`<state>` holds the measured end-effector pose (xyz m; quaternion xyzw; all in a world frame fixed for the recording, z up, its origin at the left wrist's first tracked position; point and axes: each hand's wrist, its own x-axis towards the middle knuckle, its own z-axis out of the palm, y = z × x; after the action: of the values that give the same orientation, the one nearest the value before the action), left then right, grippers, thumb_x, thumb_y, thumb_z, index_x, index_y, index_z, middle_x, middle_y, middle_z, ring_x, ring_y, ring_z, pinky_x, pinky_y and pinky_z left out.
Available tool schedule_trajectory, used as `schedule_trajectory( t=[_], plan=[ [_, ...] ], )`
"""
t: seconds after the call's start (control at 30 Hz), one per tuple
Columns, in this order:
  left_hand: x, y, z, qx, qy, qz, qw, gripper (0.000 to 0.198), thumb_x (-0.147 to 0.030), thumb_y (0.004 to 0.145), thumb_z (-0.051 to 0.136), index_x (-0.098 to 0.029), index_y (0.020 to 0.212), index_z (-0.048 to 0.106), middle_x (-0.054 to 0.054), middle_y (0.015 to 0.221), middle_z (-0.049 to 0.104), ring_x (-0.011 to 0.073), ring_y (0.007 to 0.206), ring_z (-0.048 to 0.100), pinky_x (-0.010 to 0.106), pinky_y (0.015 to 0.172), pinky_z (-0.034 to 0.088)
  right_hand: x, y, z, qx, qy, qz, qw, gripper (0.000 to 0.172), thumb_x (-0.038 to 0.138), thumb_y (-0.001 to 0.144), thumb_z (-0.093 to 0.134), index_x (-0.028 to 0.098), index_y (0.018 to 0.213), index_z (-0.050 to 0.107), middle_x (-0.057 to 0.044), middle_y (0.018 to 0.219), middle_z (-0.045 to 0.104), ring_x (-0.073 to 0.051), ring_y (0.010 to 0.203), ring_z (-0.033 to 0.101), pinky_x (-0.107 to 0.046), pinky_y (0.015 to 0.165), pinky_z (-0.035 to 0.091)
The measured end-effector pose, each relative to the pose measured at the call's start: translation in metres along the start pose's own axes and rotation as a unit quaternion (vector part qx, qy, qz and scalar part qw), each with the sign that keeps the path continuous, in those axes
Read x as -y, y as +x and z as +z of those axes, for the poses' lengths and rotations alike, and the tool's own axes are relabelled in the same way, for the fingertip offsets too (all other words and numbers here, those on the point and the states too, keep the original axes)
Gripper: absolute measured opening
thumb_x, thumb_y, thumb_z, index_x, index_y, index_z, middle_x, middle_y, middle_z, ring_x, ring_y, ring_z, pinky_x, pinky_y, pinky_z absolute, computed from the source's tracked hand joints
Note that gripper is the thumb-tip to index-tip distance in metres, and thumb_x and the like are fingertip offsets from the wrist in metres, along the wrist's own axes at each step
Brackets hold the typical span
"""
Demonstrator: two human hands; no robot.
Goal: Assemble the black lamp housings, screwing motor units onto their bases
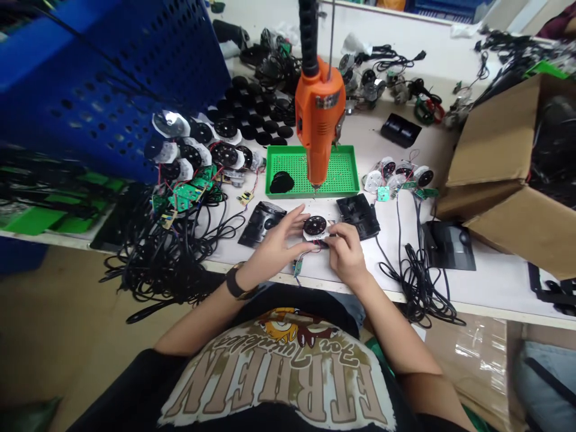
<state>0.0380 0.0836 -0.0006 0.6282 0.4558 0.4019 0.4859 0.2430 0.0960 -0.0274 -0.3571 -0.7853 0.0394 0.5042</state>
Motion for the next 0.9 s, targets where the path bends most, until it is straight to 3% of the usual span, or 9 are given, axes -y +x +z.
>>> schedule_trajectory(
  t=[0.13,0.3,0.4,0.5,0.57,0.67,0.77,0.9],
  plan=[
    [0.015,0.012,0.011,-0.028,0.114,0.011,0.993,0.076,-0.02,0.085,0.083,-0.019,0.153,0.048,0.016,0.136,0.069,0.0297,0.127,0.065,0.048,0.111,0.054,-0.002,-0.005,-0.005,0.055,0.015,0.027,0.998,0.022,0.002,0.093,0.056,0.024,0.093,0.061,-0.007,0.102,0.065,-0.022,0.1,0.067,-0.04,0.084,0.061],
    [0.01,0.008,0.019,-0.045,0.232,0.066,0.97,0.066,-0.018,0.084,0.085,-0.018,0.144,0.057,0.012,0.125,0.071,0.0301,0.124,0.061,0.048,0.109,0.054,0.005,-0.003,-0.021,0.086,0.035,0.072,0.993,0.013,0.01,0.093,0.061,0.023,0.095,0.063,-0.008,0.102,0.066,-0.022,0.096,0.068,-0.04,0.081,0.061],
    [0.01,0.003,0.023,-0.058,0.247,0.085,0.963,0.068,-0.02,0.083,0.086,-0.016,0.144,0.055,0.013,0.128,0.069,0.0311,0.127,0.057,0.049,0.112,0.051,0.004,0.014,-0.026,0.0,0.074,0.151,0.986,0.014,0.017,0.092,0.067,0.023,0.105,0.065,-0.008,0.11,0.066,-0.024,0.106,0.067,-0.045,0.092,0.06],
    [0.01,0.002,0.022,-0.072,0.237,0.109,0.963,0.074,-0.024,0.083,0.086,-0.017,0.148,0.051,0.014,0.136,0.065,0.0313,0.132,0.054,0.05,0.116,0.048,-0.006,0.045,-0.018,-0.114,0.174,0.252,0.945,0.045,0.026,0.086,0.079,0.028,0.125,0.057,-0.008,0.131,0.059,-0.023,0.122,0.063,-0.047,0.109,0.055],
    [0.007,0.006,0.02,-0.081,0.232,0.119,0.962,0.064,-0.028,0.09,0.081,-0.018,0.146,0.053,0.014,0.137,0.065,0.0304,0.131,0.055,0.049,0.115,0.048,-0.015,0.07,-0.008,-0.12,0.239,0.284,0.921,0.064,0.029,0.079,0.085,0.031,0.132,0.049,-0.007,0.14,0.055,-0.021,0.124,0.064,-0.045,0.109,0.054],
    [0.0,0.02,0.015,-0.097,0.253,0.11,0.956,0.042,-0.03,0.098,0.071,-0.017,0.136,0.061,0.012,0.129,0.069,0.0309,0.125,0.058,0.051,0.112,0.049,-0.022,0.101,0.012,-0.088,0.32,0.289,0.898,0.053,0.029,0.08,0.082,0.029,0.121,0.048,-0.002,0.118,0.068,-0.018,0.103,0.07,-0.041,0.098,0.058],
    [-0.006,0.042,0.012,-0.104,0.266,0.094,0.954,0.038,-0.029,0.097,0.072,-0.016,0.132,0.064,0.013,0.126,0.07,0.0328,0.122,0.061,0.053,0.109,0.05,-0.015,0.118,0.029,-0.108,0.38,0.266,0.88,0.043,0.023,0.081,0.075,0.029,0.113,0.047,0.004,0.092,0.07,-0.015,0.083,0.068,-0.035,0.086,0.057],
    [-0.012,0.069,0.008,-0.118,0.161,0.099,0.975,0.029,-0.016,0.092,0.075,-0.016,0.121,0.068,0.012,0.116,0.073,0.0251,0.103,0.07,0.04,0.094,0.058,0.002,0.129,0.042,-0.154,0.419,0.276,0.851,0.048,0.021,0.077,0.073,0.031,0.114,0.044,0.007,0.087,0.067,-0.014,0.076,0.065,-0.031,0.077,0.055]
  ],
)
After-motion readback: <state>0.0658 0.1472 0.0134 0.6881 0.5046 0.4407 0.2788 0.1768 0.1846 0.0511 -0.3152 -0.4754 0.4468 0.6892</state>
